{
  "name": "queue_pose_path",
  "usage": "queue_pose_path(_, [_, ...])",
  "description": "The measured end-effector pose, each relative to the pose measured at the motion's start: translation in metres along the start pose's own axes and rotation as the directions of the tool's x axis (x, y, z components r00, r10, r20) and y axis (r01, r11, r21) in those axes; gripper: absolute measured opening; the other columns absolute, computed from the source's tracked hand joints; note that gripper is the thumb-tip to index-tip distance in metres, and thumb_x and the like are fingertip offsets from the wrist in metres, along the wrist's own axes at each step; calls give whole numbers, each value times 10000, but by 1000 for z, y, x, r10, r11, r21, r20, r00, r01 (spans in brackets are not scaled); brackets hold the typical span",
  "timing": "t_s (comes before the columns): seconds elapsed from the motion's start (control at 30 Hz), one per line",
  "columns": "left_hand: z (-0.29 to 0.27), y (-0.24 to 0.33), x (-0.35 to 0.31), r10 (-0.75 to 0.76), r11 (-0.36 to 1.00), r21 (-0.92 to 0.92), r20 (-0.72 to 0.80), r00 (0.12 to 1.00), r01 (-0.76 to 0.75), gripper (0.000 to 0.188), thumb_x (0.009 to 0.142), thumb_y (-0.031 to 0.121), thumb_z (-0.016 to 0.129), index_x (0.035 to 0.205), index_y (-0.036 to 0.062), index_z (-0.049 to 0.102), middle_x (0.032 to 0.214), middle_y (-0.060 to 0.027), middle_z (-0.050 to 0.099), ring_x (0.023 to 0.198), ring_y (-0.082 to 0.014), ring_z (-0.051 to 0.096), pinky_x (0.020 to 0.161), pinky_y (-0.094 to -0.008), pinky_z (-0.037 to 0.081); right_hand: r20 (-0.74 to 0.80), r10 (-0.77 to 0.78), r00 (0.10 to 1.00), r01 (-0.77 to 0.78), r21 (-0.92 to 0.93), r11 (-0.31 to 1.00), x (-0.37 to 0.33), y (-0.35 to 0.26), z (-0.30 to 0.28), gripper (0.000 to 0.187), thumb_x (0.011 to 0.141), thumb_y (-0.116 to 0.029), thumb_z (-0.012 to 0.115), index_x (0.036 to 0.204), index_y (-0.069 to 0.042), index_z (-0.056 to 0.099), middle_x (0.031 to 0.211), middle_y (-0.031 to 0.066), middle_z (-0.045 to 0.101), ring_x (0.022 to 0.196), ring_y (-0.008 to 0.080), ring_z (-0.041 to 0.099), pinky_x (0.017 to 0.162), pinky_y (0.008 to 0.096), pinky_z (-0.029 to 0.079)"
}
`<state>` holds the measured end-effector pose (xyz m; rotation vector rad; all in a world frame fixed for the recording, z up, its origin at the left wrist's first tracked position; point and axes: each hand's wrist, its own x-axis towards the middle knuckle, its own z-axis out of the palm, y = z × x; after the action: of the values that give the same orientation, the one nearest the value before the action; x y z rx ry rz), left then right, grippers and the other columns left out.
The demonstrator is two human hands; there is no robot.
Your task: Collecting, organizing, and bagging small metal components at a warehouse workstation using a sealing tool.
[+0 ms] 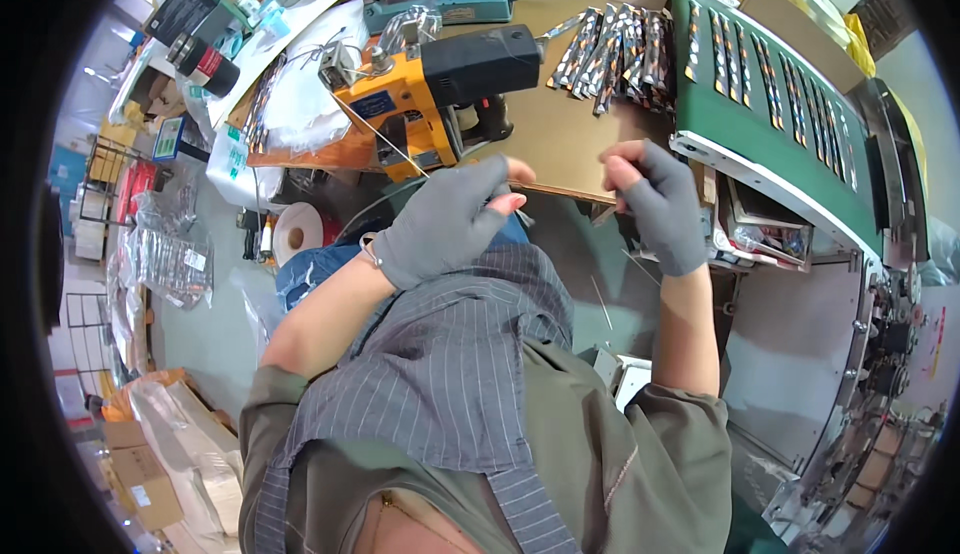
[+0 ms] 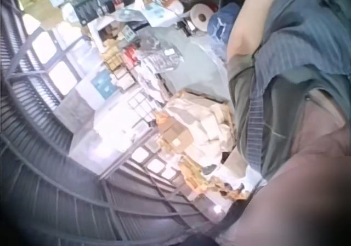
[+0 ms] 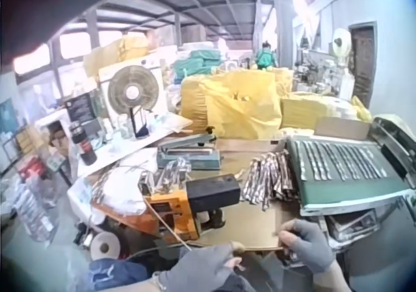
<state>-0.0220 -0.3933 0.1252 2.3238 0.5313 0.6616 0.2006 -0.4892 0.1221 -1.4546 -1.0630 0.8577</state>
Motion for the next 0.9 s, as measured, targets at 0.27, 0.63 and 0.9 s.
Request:
queue_pose_path(0.27, [-30,10,4,-241,900,-370,15,970,230,283,875,48,538,1152,29,484,673,11,473,652,-74,479,673,-224,422,399,7,917,-101,214,972,-7,-16,63,254,820,-126,650,1024,22,618,807,-27,552,747,72,501,690,217,410])
queue_pose_path(0.63, [-108,7,-66,-381,850,-450,-164,910,275,122,835,75,627,917,-11,655,765,-60,649,700,-73,575,641,-232,461,232,-240,943,225,91,970,34,-63,119,192,810,-86,623,977,9,606,769,6,553,666,58,487,590,200,377])
queue_pose_path(0.9, [-147,-15,-109,271,626,-643,-351,896,-441,147,842,104,575,948,13,621,762,-99,583,583,-265,574,483,-332,439,235,110,966,-99,-58,993,47,-24,156,193,857,-151,622,960,12,601,719,14,570,587,49,476,556,170,371])
